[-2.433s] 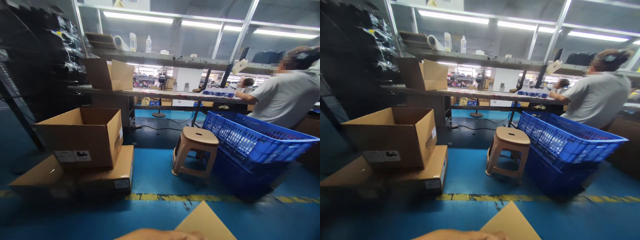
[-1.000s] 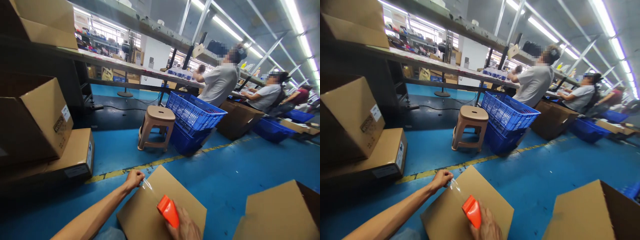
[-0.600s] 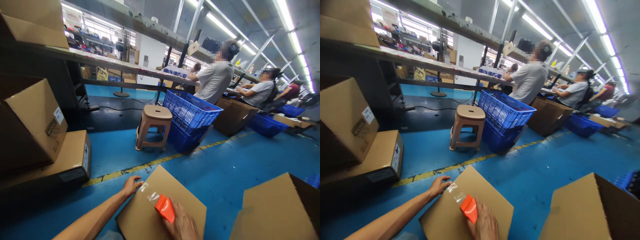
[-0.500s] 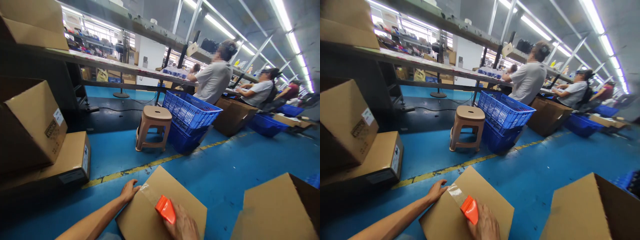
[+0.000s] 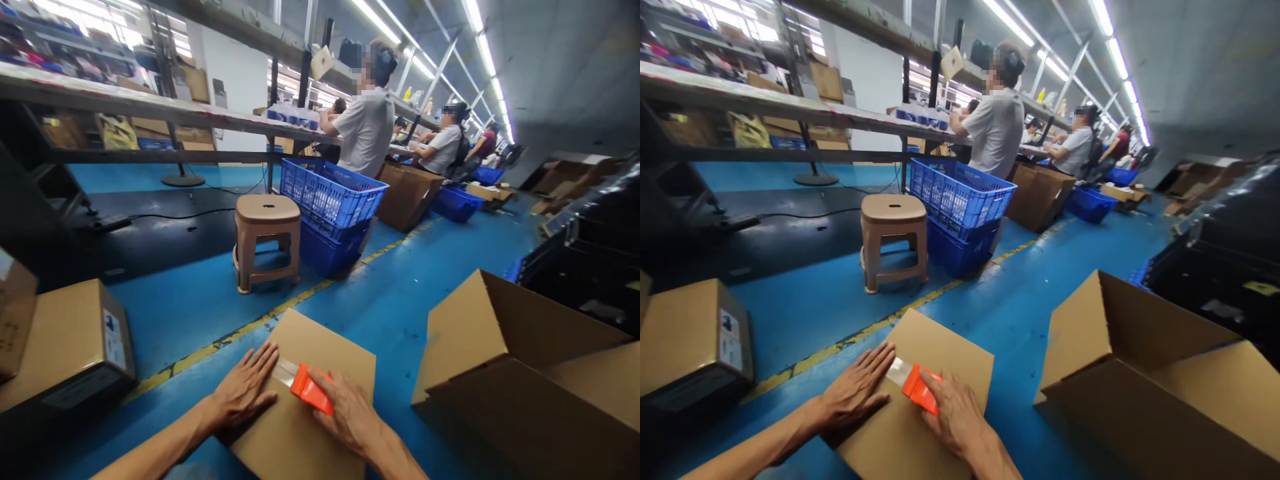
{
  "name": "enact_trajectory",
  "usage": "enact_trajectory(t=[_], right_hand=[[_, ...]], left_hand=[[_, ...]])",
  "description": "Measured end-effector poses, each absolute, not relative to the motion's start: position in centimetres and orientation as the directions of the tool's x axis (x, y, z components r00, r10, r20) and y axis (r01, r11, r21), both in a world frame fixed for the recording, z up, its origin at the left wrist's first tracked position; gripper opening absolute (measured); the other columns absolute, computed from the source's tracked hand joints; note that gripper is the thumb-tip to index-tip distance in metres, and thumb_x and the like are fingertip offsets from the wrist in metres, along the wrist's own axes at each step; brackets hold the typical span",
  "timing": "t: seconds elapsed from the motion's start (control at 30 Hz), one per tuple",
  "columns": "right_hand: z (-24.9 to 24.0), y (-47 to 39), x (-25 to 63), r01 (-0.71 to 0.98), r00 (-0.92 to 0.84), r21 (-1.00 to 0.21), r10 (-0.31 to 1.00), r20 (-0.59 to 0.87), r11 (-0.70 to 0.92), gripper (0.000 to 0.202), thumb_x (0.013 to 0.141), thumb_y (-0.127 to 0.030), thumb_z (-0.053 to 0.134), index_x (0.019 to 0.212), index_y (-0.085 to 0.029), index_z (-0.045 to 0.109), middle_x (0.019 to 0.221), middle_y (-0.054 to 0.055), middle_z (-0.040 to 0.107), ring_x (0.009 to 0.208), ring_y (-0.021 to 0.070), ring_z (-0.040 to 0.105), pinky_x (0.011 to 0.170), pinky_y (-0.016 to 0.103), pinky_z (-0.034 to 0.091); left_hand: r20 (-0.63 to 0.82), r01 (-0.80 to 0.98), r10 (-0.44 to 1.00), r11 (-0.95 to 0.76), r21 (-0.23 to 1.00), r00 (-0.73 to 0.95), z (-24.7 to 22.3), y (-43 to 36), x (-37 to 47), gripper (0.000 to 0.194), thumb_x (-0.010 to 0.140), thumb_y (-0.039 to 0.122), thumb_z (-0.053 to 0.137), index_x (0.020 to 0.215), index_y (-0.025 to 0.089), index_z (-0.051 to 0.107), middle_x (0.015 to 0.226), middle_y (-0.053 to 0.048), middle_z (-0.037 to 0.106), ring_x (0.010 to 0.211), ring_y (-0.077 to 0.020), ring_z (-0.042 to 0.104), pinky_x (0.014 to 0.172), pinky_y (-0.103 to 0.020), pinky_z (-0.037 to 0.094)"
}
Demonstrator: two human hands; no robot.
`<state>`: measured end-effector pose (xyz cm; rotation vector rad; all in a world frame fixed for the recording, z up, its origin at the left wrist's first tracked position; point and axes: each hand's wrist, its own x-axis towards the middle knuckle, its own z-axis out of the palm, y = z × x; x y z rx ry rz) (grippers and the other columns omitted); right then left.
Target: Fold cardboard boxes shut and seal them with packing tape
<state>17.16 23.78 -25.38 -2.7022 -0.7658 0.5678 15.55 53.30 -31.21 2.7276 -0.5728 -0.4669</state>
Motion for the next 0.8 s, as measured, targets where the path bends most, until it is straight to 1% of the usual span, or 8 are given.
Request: enact_trajectory(t=[0.1,0.2,0.33,0.43,0.53,0.67,0.73,0.8], right_hand=[[-24.9,19.2,16.6,0.428,0.794,-0.351,0.532,-0.293,-0.833,0.062,0.09,-0.029,0.059,0.151,-0.034,0.046,0.127,0.013,0.064,0.115,0.0301,0.065,0.099,0.044,0.053],[-24.8,13.9,15.4,0.402,0.823,-0.269,0.474,-0.313,-0.875,0.06,0.088,-0.024,0.055,0.147,-0.033,0.051,0.116,0.012,0.066,0.104,0.0276,0.067,0.093,0.042,0.054],[-26.7,7.6,13.6,0.411,0.836,-0.2,0.455,-0.308,-0.89,0.07,0.082,-0.015,0.055,0.149,-0.033,0.048,0.116,0.012,0.065,0.103,0.0274,0.066,0.092,0.042,0.054],[-28.7,4.4,12.6,0.422,0.843,-0.187,0.46,-0.28,-0.887,0.072,0.081,-0.012,0.052,0.149,-0.032,0.048,0.111,0.011,0.065,0.097,0.0262,0.066,0.087,0.04,0.053],[-29.6,3.4,12.1,0.396,0.854,-0.199,0.439,-0.279,-0.897,0.073,0.081,-0.012,0.051,0.15,-0.032,0.047,0.111,0.01,0.064,0.098,0.0253,0.064,0.088,0.039,0.052],[-29.0,5.1,12.5,0.355,0.842,-0.164,0.391,-0.371,-0.92,0.074,0.081,-0.012,0.053,0.151,-0.033,0.046,0.127,0.013,0.062,0.112,0.0286,0.063,0.098,0.042,0.049],[-28.3,6.5,13.1,0.345,0.835,-0.154,0.377,-0.401,-0.926,0.072,0.08,-0.015,0.057,0.149,-0.032,0.048,0.131,0.014,0.061,0.117,0.0312,0.062,0.102,0.043,0.048],[-27.5,7.8,13.8,0.358,0.827,-0.145,0.385,-0.409,-0.922,0.068,0.079,-0.018,0.06,0.145,-0.034,0.053,0.124,0.013,0.064,0.113,0.0312,0.064,0.098,0.042,0.049]], left_hand=[[-0.24,-0.328,-0.429,-0.871,0.366,0.871,-31.2,53.2,15.7,0.086,0.097,0.074,0.031,0.162,0.018,0.017,0.17,-0.009,0.011,0.158,-0.0364,0.012,0.128,-0.061,0.018],[-0.198,-0.334,-0.429,-0.863,0.38,0.881,-31.3,53.2,15.8,0.084,0.097,0.072,0.035,0.161,0.019,0.019,0.169,-0.009,0.015,0.158,-0.0367,0.014,0.127,-0.061,0.02],[-0.196,-0.332,-0.423,-0.867,0.371,0.885,-31.5,53.0,15.9,0.085,0.097,0.072,0.036,0.16,0.017,0.02,0.169,-0.011,0.015,0.157,-0.0373,0.016,0.127,-0.061,0.021],[-0.198,-0.331,-0.416,-0.875,0.352,0.888,-31.6,53.0,16.0,0.084,0.098,0.071,0.036,0.16,0.017,0.021,0.168,-0.011,0.014,0.157,-0.0372,0.017,0.127,-0.061,0.023],[-0.188,-0.341,-0.417,-0.879,0.333,0.89,-31.8,53.2,15.9,0.083,0.098,0.071,0.037,0.161,0.019,0.023,0.168,-0.011,0.016,0.157,-0.0371,0.019,0.126,-0.061,0.024],[-0.138,-0.359,-0.419,-0.875,0.324,0.898,-32.8,53.4,16.0,0.082,0.098,0.068,0.041,0.161,0.019,0.027,0.169,-0.011,0.021,0.156,-0.0361,0.021,0.126,-0.059,0.027],[-0.091,-0.347,-0.398,-0.872,0.344,0.913,-33.5,53.3,16.4,0.078,0.097,0.066,0.043,0.16,0.019,0.035,0.168,-0.01,0.029,0.156,-0.0343,0.026,0.126,-0.054,0.031],[-0.015,-0.279,-0.31,-0.875,0.396,0.951,-34.0,53.1,17.3,0.07,0.098,0.062,0.043,0.152,0.019,0.049,0.164,-0.012,0.041,0.151,-0.0327,0.039,0.124,-0.05,0.038]])
